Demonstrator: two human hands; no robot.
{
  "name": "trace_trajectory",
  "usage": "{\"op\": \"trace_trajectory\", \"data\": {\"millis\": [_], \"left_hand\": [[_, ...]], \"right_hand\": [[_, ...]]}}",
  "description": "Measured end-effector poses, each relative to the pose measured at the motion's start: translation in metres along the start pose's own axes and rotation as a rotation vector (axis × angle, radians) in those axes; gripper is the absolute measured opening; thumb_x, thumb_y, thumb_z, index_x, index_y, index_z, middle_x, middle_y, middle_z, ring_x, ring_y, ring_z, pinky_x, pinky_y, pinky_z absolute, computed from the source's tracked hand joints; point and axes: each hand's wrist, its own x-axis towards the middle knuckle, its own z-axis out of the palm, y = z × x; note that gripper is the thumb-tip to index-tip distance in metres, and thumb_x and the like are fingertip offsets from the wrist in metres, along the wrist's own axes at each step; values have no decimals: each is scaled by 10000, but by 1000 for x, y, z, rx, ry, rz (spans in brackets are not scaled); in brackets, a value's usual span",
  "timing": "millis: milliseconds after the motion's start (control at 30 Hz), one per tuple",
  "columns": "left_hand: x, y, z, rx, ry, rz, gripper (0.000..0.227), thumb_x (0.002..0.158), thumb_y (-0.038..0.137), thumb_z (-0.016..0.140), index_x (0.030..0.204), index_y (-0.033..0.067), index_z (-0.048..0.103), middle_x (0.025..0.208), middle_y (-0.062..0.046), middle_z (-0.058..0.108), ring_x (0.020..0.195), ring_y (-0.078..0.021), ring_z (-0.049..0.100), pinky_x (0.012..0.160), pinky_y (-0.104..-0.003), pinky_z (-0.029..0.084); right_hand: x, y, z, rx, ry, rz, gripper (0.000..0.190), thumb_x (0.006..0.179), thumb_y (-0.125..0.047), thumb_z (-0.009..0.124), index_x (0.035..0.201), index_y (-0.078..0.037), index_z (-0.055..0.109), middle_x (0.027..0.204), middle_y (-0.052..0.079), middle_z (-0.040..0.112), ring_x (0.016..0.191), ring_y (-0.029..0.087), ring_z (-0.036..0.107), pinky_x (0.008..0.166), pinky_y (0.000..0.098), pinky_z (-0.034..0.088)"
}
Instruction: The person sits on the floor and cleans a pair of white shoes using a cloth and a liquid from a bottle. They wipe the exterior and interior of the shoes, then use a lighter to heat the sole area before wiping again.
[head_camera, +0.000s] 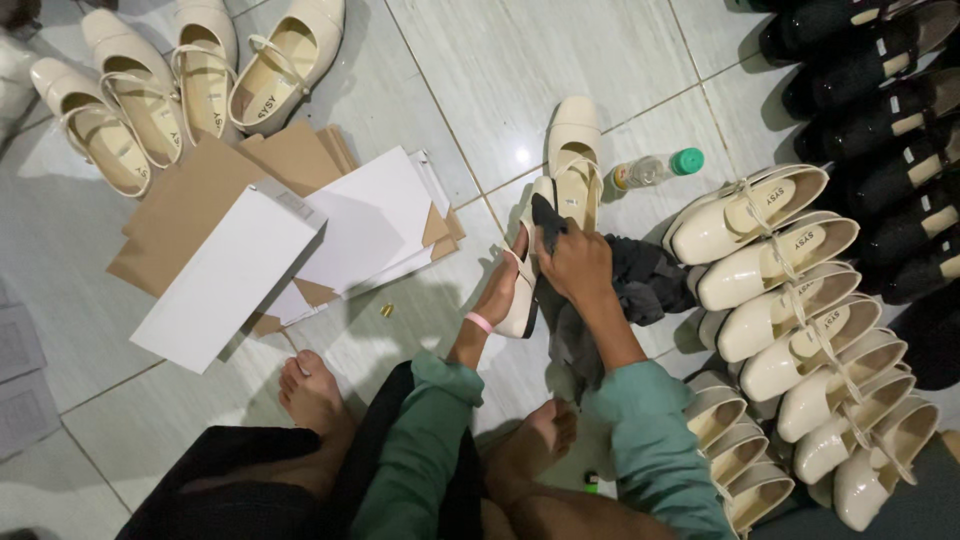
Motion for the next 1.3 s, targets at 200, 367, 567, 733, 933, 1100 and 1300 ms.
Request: {"op": "trace_trajectory", "data": {"millis": [200,367,567,733,933,1100,1300], "left_hand": [[-3,0,3,-27,-19,14,858,1057,666,65,1653,59,176,1739,-129,195,1620,-272,144,1298,-356,91],[-2,-2,0,-7,-19,-2,845,1049,644,75,1663,70,159,1732,-129,200,1604,-270,169,1282,-358,109],[2,-9,6,-136,-33,48,770,1092,584,142,1654,58,121,1745,-116,134,1614,-247,96,1290,-343,56],[0,-18,4,-124,-27,3,814,1050,613,113,1657,70,121,1739,-95,140,1603,-236,114,1271,-338,71],[6,-25,-3,-189,-32,-36,868,1024,669,128,1659,78,108,1739,-96,127,1598,-236,106,1269,-345,69],[7,-22,2,-159,-23,2,882,1025,681,122,1662,72,81,1742,-111,106,1611,-243,80,1278,-347,48],[3,-15,5,-159,-6,4,892,1022,685,101,1663,65,94,1743,-116,114,1608,-247,92,1280,-353,60]], "right_hand": [[-74,-15,1,59,-40,-5,408,941,-351,668,831,31,758,987,278,717,660,435,664,658,489,553],[-98,-15,4,185,8,82,391,964,-307,702,913,79,739,995,288,711,702,444,678,670,480,570],[-20,1,5,41,63,76,442,942,-362,652,804,47,747,1032,292,720,673,440,690,630,490,574],[-49,-10,7,103,61,88,447,951,-349,631,753,33,751,985,307,717,655,425,687,617,490,567],[-114,-33,23,128,-63,181,506,987,-385,642,721,31,750,882,288,719,660,403,680,659,454,571],[-65,-26,19,69,103,124,460,963,-333,650,743,58,749,947,283,727,641,425,658,619,469,552],[-76,-20,11,135,51,-47,285,916,-246,652,967,-15,811,885,286,717,589,419,642,561,469,531]]}}
